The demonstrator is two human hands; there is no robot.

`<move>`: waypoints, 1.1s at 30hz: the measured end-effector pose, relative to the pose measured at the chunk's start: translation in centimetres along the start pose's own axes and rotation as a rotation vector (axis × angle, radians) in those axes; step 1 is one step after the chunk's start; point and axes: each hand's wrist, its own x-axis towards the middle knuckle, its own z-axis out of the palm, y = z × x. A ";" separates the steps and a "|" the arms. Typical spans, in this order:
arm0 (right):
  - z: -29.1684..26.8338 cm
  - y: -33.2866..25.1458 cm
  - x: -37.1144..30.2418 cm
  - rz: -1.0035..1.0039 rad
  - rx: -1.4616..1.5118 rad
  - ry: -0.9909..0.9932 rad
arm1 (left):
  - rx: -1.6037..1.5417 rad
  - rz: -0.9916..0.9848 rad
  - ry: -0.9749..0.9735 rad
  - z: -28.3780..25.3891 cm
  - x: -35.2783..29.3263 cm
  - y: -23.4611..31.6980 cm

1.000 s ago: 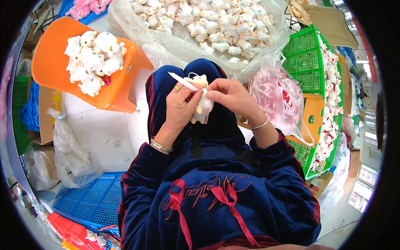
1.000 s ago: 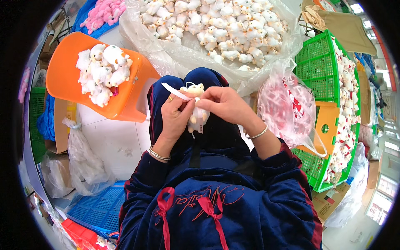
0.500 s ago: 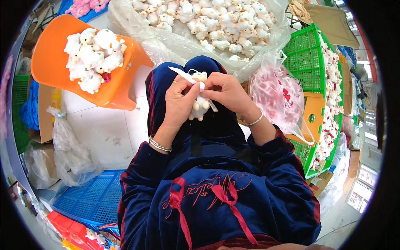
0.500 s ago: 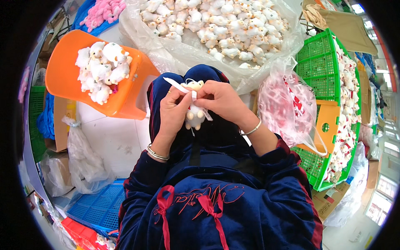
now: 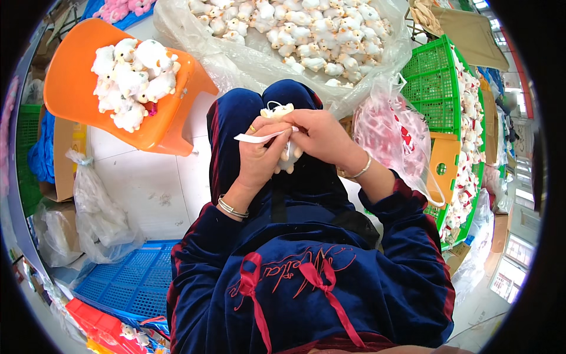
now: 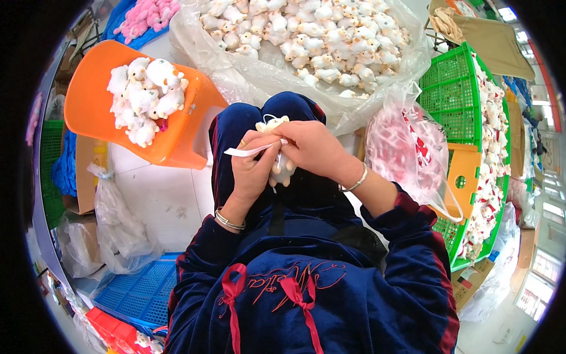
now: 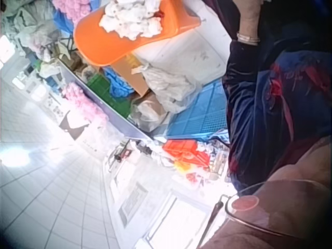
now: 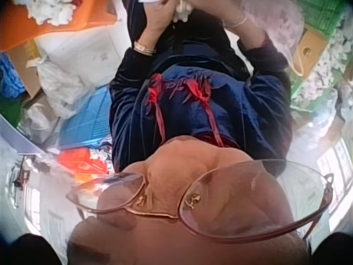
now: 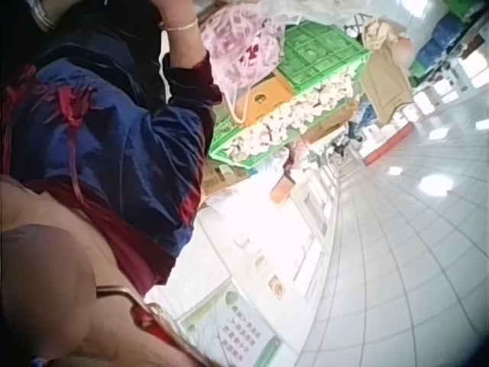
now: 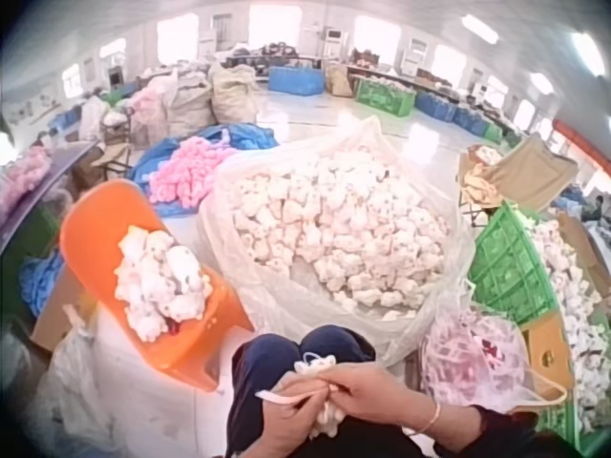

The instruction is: The person ties red ribbons around the necks of small white plush toys. They pick up each toy, wrap the ribbon, and tie a bow by hand, repeating the process for multiple items.

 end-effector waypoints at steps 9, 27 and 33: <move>-3.2 1.5 -0.3 0.336 0.390 -0.301 | 0.132 -0.004 0.017 -0.4 -0.5 0.6; 0.0 2.2 -0.5 0.276 1.171 -0.040 | 0.237 0.083 -0.107 -2.9 -0.8 0.6; 2.2 2.2 -0.4 0.083 0.481 0.075 | 0.272 -0.096 -0.132 -5.5 -1.6 2.1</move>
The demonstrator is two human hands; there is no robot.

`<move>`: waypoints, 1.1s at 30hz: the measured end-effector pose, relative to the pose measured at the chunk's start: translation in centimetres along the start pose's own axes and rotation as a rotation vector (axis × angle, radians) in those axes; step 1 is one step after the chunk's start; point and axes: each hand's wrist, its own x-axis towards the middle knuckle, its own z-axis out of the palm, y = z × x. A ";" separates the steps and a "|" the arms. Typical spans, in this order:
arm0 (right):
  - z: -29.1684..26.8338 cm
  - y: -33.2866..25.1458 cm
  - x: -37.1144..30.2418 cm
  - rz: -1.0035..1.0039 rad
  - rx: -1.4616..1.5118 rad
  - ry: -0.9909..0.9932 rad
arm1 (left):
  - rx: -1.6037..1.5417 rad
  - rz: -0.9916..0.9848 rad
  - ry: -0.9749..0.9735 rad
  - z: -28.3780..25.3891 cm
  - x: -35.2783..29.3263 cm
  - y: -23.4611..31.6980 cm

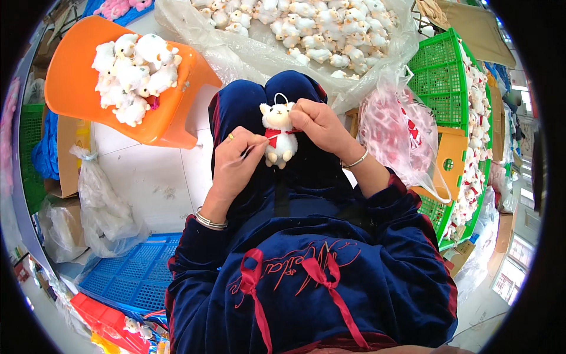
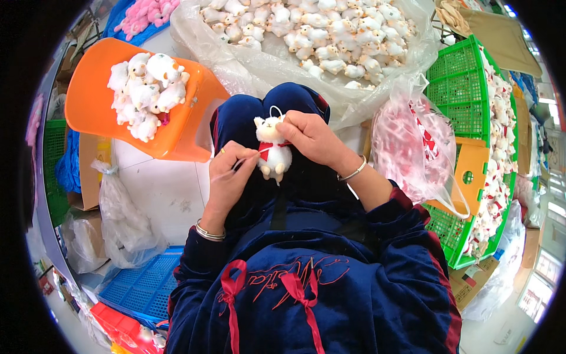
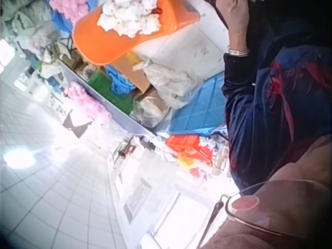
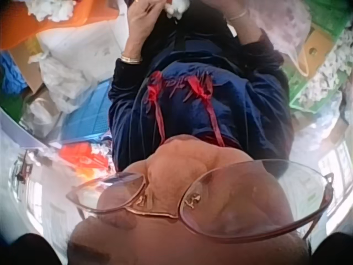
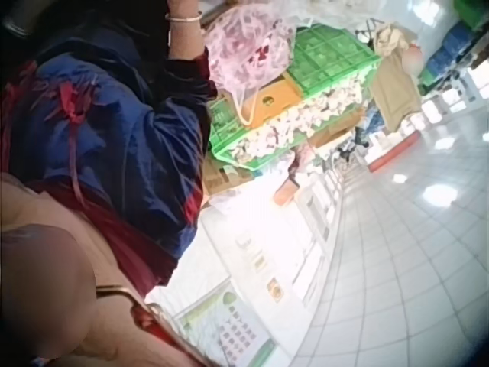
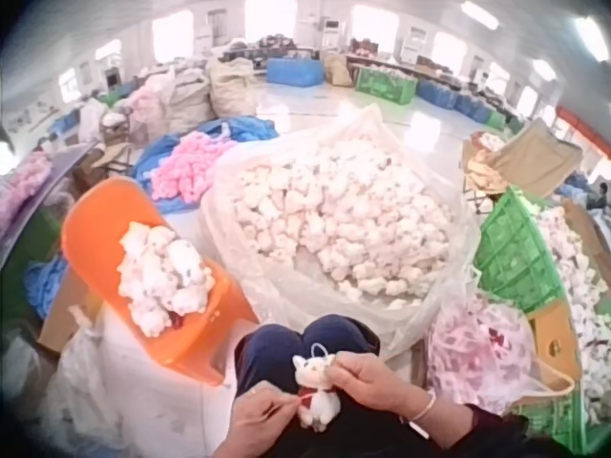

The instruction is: The person ties red ribbons around the necks of small white plush toys. They pick up each toy, wrap the ribbon, and tie a bow by hand, repeating the process for multiple items.

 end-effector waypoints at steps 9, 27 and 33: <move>2.7 -0.5 -1.2 -0.072 -0.371 0.030 | -0.149 -0.045 -0.063 1.0 0.0 1.2; 2.5 -0.7 -2.6 -0.037 -0.356 0.121 | -0.534 -0.550 -0.175 0.6 1.0 0.8; 2.7 -0.8 -2.5 -0.092 -0.353 0.121 | -0.475 -0.554 -0.189 0.4 1.1 0.6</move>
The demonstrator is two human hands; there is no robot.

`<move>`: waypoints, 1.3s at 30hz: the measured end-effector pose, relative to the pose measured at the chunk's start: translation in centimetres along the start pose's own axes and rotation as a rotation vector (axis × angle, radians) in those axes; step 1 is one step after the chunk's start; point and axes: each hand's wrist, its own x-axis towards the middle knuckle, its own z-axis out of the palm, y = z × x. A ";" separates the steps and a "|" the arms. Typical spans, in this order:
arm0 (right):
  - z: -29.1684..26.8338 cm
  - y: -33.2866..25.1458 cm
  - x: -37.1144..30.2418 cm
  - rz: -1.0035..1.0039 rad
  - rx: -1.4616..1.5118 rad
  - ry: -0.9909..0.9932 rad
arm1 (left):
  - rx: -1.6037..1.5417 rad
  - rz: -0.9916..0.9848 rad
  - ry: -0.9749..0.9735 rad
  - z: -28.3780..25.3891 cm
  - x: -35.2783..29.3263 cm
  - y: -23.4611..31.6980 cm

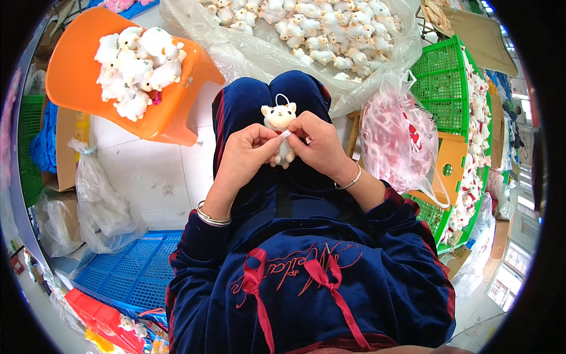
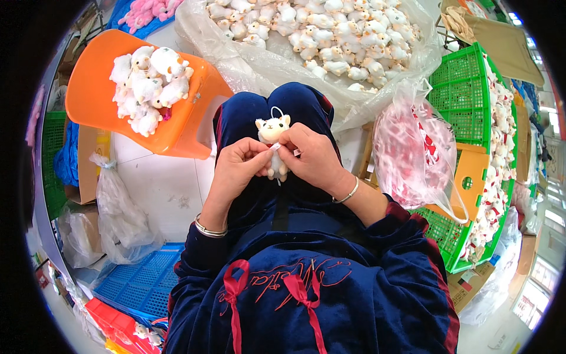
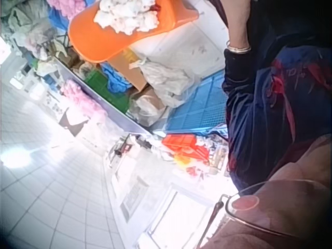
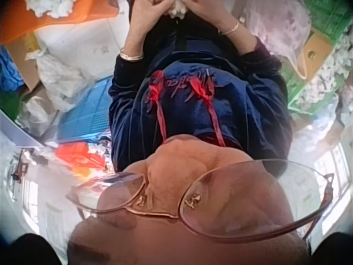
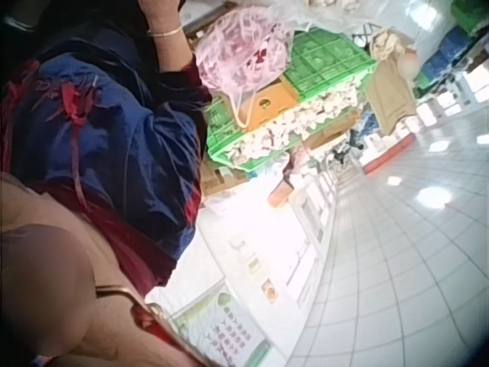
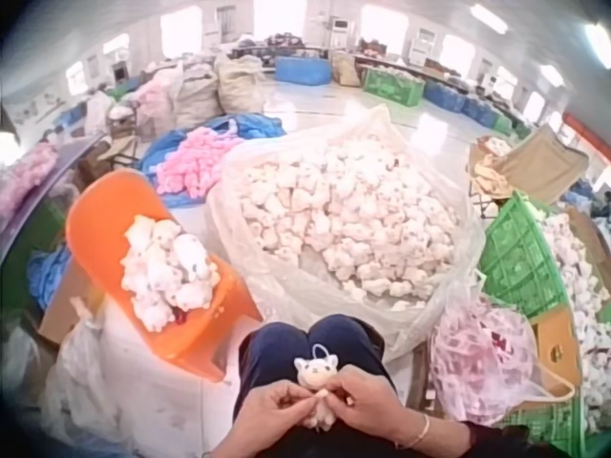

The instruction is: The person ties red ribbons around the necks of small white plush toys. They pick up each toy, wrap the ribbon, and tie a bow by hand, repeating the process for multiple items.

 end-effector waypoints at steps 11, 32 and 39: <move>-1.6 -1.1 0.0 0.180 0.144 -0.114 | 0.026 0.098 0.068 1.4 0.2 -1.1; -2.9 -0.1 0.7 0.119 0.177 -0.185 | 0.144 0.219 0.073 2.4 0.8 -1.1; -3.2 -0.2 0.4 0.227 0.192 -0.190 | 0.155 0.195 0.051 2.4 1.0 -1.5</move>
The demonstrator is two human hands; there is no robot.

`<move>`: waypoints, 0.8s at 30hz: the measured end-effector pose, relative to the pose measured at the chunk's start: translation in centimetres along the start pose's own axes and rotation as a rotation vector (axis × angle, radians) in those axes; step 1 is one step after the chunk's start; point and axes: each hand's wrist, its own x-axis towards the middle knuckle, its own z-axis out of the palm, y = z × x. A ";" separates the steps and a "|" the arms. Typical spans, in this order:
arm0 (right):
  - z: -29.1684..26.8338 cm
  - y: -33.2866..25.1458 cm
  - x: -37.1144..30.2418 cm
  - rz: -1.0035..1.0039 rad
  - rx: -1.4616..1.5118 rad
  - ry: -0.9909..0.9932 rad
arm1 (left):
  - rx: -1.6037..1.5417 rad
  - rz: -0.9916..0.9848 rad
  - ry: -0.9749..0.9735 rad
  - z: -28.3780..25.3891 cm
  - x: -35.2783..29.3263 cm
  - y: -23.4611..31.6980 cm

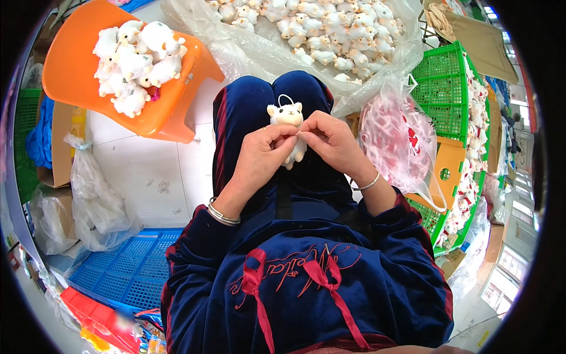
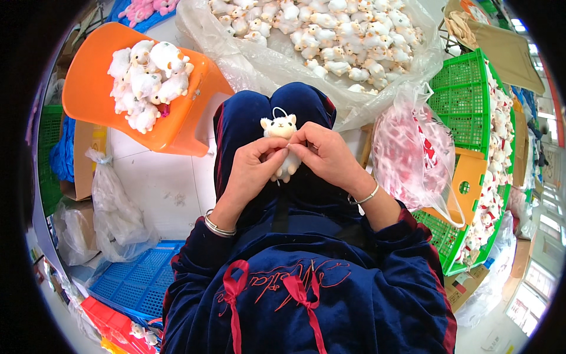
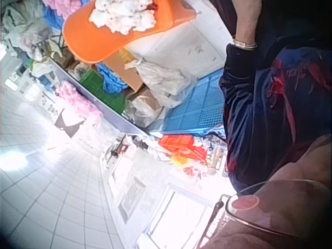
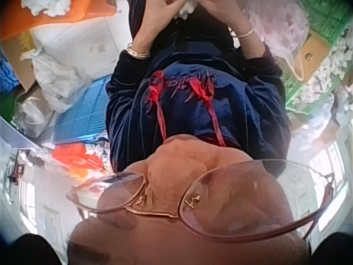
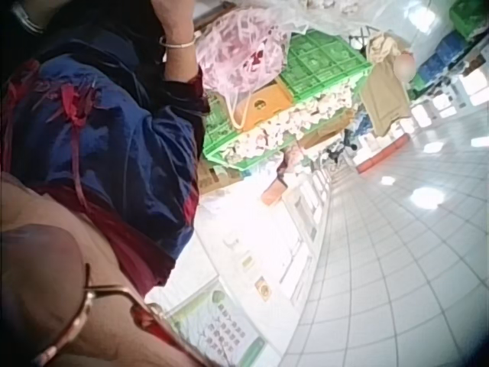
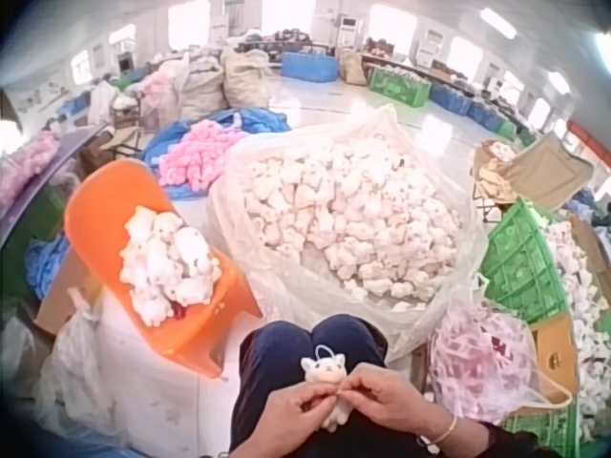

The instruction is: The person ties red ribbons around the necks of small white plush toys. They pick up each toy, wrap the ribbon, and tie a bow by hand, repeating the process for multiple items.

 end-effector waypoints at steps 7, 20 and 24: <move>0.0 0.1 0.2 -0.051 -0.052 0.027 | -0.045 -0.048 -0.018 0.0 0.1 0.6; -0.3 -0.2 0.1 0.111 0.049 -0.038 | 0.012 -0.097 0.026 0.2 0.4 1.3; 0.0 0.0 0.3 -0.021 -0.050 0.025 | 0.035 -0.093 0.025 0.2 0.4 1.5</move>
